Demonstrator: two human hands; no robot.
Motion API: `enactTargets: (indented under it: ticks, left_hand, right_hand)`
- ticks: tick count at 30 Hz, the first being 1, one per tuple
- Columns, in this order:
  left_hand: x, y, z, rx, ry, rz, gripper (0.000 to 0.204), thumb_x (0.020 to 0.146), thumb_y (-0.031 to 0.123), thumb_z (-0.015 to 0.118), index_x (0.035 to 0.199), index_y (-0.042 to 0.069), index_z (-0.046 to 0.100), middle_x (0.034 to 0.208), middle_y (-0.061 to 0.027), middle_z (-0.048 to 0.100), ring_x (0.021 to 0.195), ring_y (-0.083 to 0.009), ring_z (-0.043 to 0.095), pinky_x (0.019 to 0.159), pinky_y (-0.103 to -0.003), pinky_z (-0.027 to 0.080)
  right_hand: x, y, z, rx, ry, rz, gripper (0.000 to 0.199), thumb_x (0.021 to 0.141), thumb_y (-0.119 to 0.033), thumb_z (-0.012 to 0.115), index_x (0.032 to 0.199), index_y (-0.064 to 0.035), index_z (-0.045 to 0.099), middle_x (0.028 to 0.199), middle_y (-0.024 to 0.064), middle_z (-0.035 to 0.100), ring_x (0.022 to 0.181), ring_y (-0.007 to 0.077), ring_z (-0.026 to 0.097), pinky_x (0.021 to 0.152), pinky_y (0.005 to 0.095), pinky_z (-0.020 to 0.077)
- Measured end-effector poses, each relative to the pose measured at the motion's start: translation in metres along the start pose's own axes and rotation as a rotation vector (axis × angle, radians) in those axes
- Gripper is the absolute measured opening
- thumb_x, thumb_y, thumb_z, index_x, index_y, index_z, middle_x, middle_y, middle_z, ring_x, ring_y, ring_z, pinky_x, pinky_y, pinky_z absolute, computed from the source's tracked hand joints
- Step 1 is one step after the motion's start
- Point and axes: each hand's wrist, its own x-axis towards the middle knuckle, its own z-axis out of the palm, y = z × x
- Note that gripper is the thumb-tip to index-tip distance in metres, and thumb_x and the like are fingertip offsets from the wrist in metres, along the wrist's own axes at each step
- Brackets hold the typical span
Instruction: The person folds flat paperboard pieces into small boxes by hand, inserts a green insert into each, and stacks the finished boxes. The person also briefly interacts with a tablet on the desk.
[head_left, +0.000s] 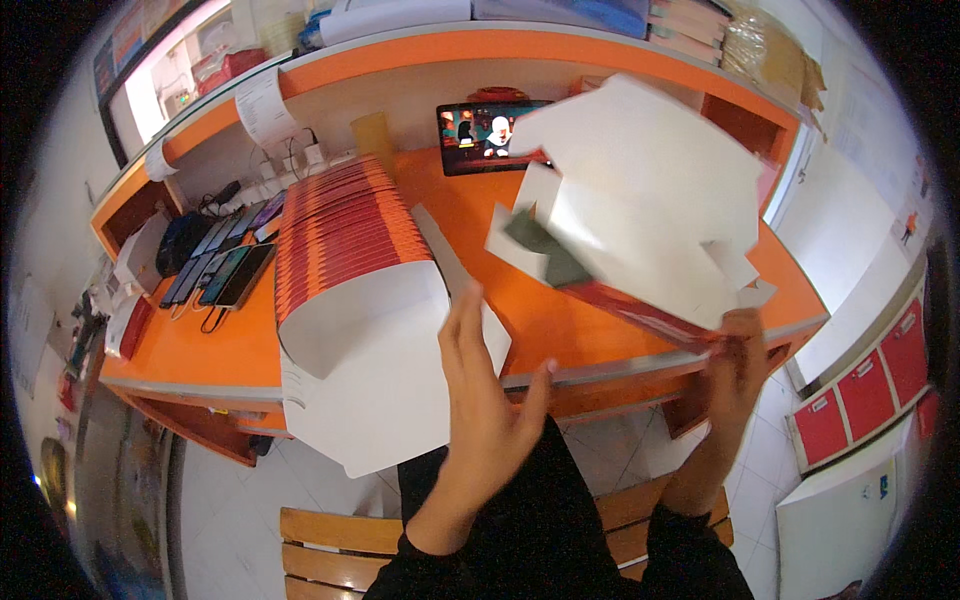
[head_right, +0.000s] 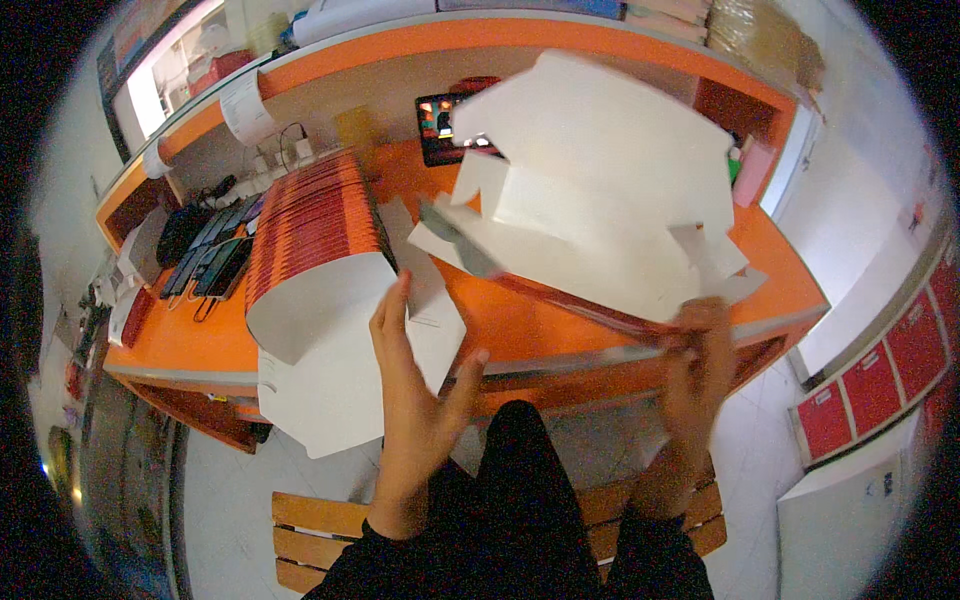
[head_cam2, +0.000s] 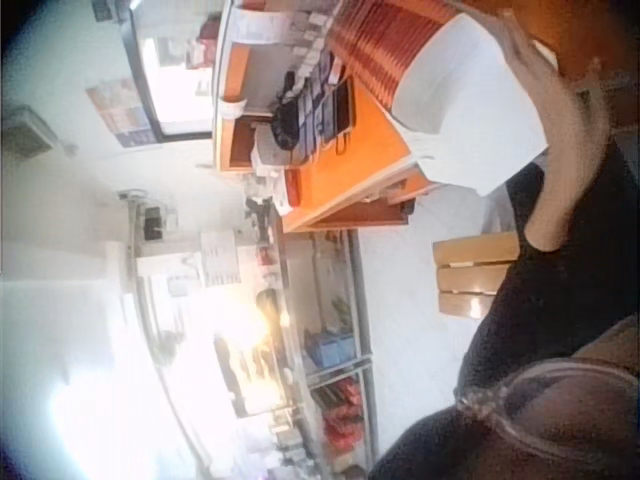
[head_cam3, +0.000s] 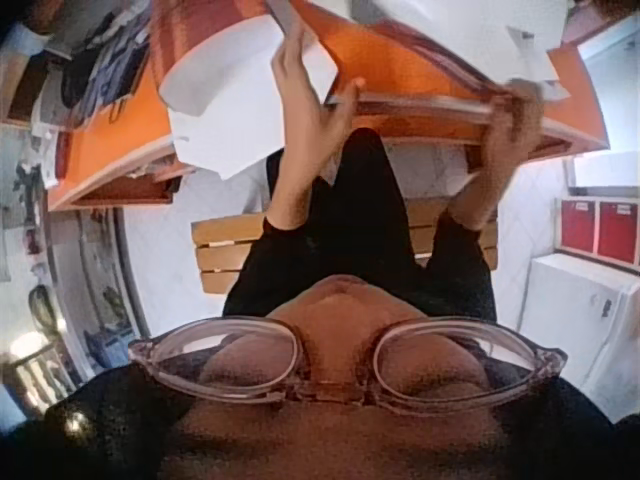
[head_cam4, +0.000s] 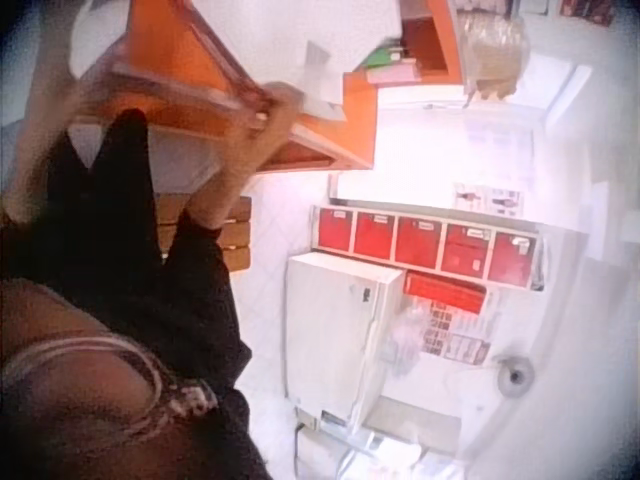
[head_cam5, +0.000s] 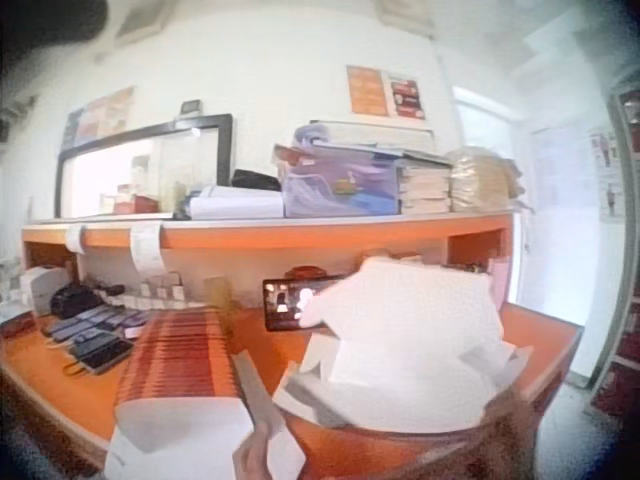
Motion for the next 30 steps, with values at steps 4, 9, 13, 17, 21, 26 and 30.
enactTargets:
  ticks: [4,9,13,17,21,26,30]
  left_hand:
    - [0.015,-0.017,0.011,0.204,-0.054,0.252,0.087,0.072,0.019,0.075,0.142,0.001,0.027,0.15,-0.0206,0.02,0.14,-0.043,0.009,0.11,-0.057,0.005]
    - [0.007,-0.017,0.034,0.195,-0.114,0.554,0.094,0.066,0.03,0.078,0.144,0.01,0.029,0.151,-0.0148,0.024,0.141,-0.042,0.01,0.108,-0.06,-0.009]
    - [0.003,-0.019,0.039,-0.154,0.007,0.67,0.102,0.062,0.034,0.082,0.144,0.011,0.026,0.149,-0.0136,0.028,0.138,-0.0406,0.022,0.111,-0.056,0.01]
    - [0.007,0.0,0.038,0.124,-0.212,0.661,0.062,0.073,0.015,0.07,0.13,0.007,0.046,0.126,-0.0126,0.052,0.127,-0.029,0.043,0.11,-0.051,0.026]
    - [0.009,-0.016,0.044,0.254,-0.489,0.515,0.025,0.075,0.006,0.06,0.1,0.005,0.06,0.087,-0.0084,0.064,0.092,-0.0257,0.063,0.108,-0.046,0.033]
    - [0.021,-0.02,0.047,0.212,-0.607,0.415,0.01,0.079,0.009,0.061,0.089,0.005,0.061,0.083,-0.0108,0.063,0.076,-0.0304,0.064,0.085,-0.041,0.049]
    - [0.024,-0.019,0.054,-0.095,-0.639,0.102,0.013,0.088,0.014,0.061,0.092,0.002,0.062,0.078,-0.0107,0.066,0.068,-0.02,0.063,0.06,-0.033,0.047]
  right_hand:
    - [0.039,0.05,-0.049,0.084,-0.068,-0.071,0.017,0.085,-0.017,0.05,0.073,-0.0087,0.042,0.08,0.0018,0.04,0.073,0.014,0.039,0.067,0.0234,0.0325]
    - [0.074,0.116,-0.054,-0.03,-0.263,-0.054,0.026,0.084,-0.024,0.05,0.07,-0.0084,0.035,0.078,0.0041,0.038,0.076,0.0169,0.04,0.072,0.0261,0.0337]
    - [0.092,0.124,-0.04,-0.001,-0.304,-0.14,0.024,0.087,-0.019,0.046,0.07,-0.0055,0.035,0.077,0.0058,0.04,0.076,0.0179,0.041,0.072,0.0263,0.0347]
    - [0.087,0.138,-0.032,-0.044,-0.237,-0.078,0.024,0.086,-0.025,0.047,0.078,-0.0019,0.047,0.092,0.0109,0.052,0.095,0.0235,0.05,0.09,0.0304,0.0366]
    - [0.08,0.09,0.002,-0.019,-0.271,-0.177,0.029,0.086,-0.03,0.048,0.091,-0.0025,0.055,0.093,0.0086,0.049,0.104,0.024,0.048,0.105,0.0376,0.0264]
    - [0.058,0.015,0.008,-0.061,-0.633,-0.272,0.032,0.082,-0.029,0.064,0.105,-0.0063,0.062,0.098,0.0054,0.048,0.112,0.0241,0.047,0.111,0.0469,0.0185]
    - [0.051,0.041,0.005,0.247,-0.447,-0.173,0.027,0.077,-0.027,0.073,0.092,-0.008,0.061,0.101,0.0097,0.053,0.107,0.0258,0.05,0.104,0.0448,0.0293]
